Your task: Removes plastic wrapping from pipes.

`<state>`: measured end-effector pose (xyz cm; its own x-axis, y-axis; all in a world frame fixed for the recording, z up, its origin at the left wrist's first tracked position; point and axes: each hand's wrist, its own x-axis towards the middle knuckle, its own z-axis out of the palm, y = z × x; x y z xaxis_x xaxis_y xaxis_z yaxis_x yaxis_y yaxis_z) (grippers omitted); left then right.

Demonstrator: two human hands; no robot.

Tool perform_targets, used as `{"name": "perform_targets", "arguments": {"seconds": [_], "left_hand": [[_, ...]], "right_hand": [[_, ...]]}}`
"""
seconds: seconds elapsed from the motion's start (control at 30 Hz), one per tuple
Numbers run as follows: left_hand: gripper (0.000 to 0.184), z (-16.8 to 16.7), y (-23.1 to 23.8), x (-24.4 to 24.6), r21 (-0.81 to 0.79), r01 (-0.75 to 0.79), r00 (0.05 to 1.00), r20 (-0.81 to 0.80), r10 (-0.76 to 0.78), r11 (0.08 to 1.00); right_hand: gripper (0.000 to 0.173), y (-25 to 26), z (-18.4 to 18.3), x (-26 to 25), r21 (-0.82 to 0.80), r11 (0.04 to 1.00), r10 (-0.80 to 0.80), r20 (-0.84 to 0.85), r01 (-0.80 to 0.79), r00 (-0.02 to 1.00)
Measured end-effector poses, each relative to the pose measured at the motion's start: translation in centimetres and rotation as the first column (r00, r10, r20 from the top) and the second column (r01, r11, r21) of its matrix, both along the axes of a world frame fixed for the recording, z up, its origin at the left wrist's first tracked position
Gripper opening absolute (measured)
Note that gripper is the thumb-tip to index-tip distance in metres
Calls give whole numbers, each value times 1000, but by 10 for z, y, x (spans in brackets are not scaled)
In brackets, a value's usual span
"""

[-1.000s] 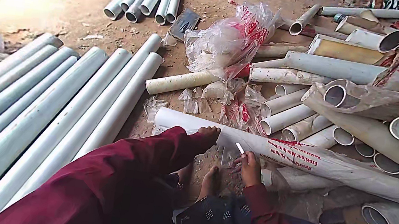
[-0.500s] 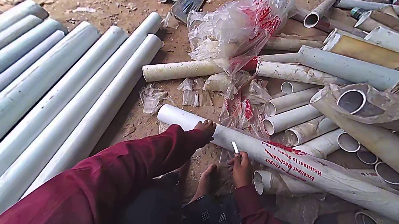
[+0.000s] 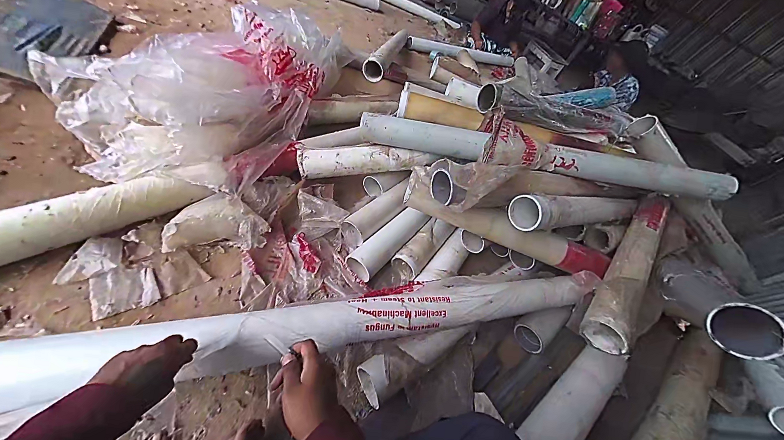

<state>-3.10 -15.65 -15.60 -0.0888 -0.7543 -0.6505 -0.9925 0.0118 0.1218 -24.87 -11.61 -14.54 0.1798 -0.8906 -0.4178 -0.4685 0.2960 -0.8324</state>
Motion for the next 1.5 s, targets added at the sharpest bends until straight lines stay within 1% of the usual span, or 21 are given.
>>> {"name": "perform_targets", "arguments": {"seconds": [0.07, 0.1, 0.17, 0.23, 0.3, 0.37, 0.43, 0.5, 0.63, 0.73, 0.83, 0.87, 0.93, 1.0, 1.2, 1.33, 1.5], "left_hand": [[27, 26, 5, -6, -92, 53, 998, -11, -54, 994], [27, 35, 10, -12, -93, 97, 995, -5, -98, 991], [28, 43, 23, -25, -22, 169, 986, 2, -169, 985], [27, 35, 39, -32, 58, 207, 978, -20, -207, 977], [26, 25, 52, -34, 94, 191, 981, -53, -187, 977], [30, 23, 56, -35, 170, 133, 991, -38, -128, 977], [36, 15, 61, -35, 194, 121, 993, -41, -115, 973], [40, 8, 63, -32, 188, 155, 988, -42, -150, 970], [40, 3, 67, -23, 107, 175, 982, -93, -165, 979], [41, 2, 71, -18, 28, 185, 973, -144, -179, 982], [45, 5, 73, -18, -8, 185, 971, -151, -184, 983], [46, 7, 73, -18, -14, 177, 971, -158, -177, 984], [55, 9, 70, -19, 16, 172, 974, -152, -168, 985], [57, 10, 69, -19, 17, 182, 973, -145, -177, 983], [53, 3, 65, -19, 58, 172, 978, -130, -163, 983], [47, 4, 66, -18, 24, 208, 970, -136, -203, 978], [47, 6, 65, -20, 29, 212, 971, -122, -207, 977]], "right_hand": [[35, -3, 14, -3, -46, 997, -54, 49, 56, 997], [34, -3, 19, -4, -66, 995, -72, 69, 77, 995], [34, -4, 24, -4, -106, 989, -93, 93, 103, 991], [33, -2, 23, -2, -142, 983, -99, 97, 113, 990], [33, 1, 16, 0, -141, 986, -80, 74, 90, 994], [33, 4, 10, 1, -105, 993, -55, 34, 59, 998], [35, 6, 5, 2, -55, 998, -32, -14, 31, 999], [36, 7, -1, 3, -28, 1000, -10, -76, 7, 997], [38, 5, -19, 3, -13, 998, 49, -264, -54, 963], [38, 3, -28, 2, -45, 998, 35, -273, -49, 961], [37, 2, -31, 2, -69, 997, 13, -250, -31, 968], [37, 1, -32, 2, -88, 996, 6, -239, -28, 971], [36, 2, -37, 2, -159, 987, -9, -220, -27, 975], [35, 4, -44, 3, -243, 970, -26, -201, -24, 979], [33, 7, -61, 2, -417, 909, -69, -148, 1, 987], [31, 7, -68, 1, -509, 861, -86, -96, 25, 992], [31, 6, -72, 0, -532, 847, -78, -106, 10, 991]]}}
